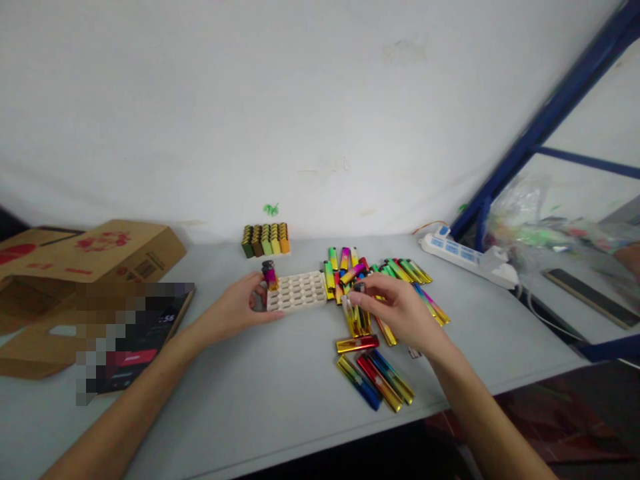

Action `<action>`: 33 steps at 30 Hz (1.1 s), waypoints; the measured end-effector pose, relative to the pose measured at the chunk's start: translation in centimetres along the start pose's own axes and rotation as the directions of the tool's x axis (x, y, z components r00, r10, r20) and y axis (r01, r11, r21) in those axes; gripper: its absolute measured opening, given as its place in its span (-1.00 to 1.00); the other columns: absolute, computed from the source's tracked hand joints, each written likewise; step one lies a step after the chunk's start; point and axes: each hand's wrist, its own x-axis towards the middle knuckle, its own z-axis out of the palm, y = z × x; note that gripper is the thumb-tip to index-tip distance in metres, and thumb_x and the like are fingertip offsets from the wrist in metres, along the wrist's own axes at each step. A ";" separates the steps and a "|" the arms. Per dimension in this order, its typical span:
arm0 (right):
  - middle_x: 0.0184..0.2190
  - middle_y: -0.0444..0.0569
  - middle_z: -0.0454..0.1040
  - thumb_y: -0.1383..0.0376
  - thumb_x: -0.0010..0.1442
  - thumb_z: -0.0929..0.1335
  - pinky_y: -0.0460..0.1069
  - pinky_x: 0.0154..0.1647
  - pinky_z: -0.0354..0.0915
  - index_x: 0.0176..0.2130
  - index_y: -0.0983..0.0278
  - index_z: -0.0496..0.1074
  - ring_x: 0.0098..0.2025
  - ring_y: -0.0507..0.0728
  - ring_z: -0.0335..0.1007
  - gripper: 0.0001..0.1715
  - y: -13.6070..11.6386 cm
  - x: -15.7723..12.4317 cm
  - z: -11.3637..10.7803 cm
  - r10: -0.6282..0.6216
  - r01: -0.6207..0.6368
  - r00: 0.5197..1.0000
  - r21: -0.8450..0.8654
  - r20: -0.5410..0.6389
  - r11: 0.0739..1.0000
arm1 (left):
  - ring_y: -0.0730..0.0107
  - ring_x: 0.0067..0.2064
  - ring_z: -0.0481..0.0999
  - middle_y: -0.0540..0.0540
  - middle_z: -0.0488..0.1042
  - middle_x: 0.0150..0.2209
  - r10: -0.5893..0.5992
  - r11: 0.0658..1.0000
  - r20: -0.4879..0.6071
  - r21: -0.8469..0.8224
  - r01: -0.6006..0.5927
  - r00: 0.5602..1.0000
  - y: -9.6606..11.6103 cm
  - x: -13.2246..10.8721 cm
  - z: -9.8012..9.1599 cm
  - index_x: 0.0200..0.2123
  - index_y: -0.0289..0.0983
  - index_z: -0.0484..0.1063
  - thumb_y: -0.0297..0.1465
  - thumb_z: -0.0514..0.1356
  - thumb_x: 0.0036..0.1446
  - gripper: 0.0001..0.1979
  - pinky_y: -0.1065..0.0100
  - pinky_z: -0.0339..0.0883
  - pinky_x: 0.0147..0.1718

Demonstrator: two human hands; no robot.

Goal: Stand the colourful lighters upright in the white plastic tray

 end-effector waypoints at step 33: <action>-0.62 -0.27 0.05 -0.04 0.36 0.32 -0.03 -0.49 -0.07 -0.51 0.18 0.11 -0.54 0.00 0.00 -0.44 2.8 4.9 5.1 -0.102 0.096 0.977 -0.041 -0.187 0.995 | 0.24 -0.33 0.48 -0.11 0.56 -0.25 0.003 1.000 0.001 -0.013 -0.003 1.000 0.4 -0.3 -0.3 -0.09 -0.29 0.47 0.04 0.44 -0.09 -0.36 0.28 0.35 -0.39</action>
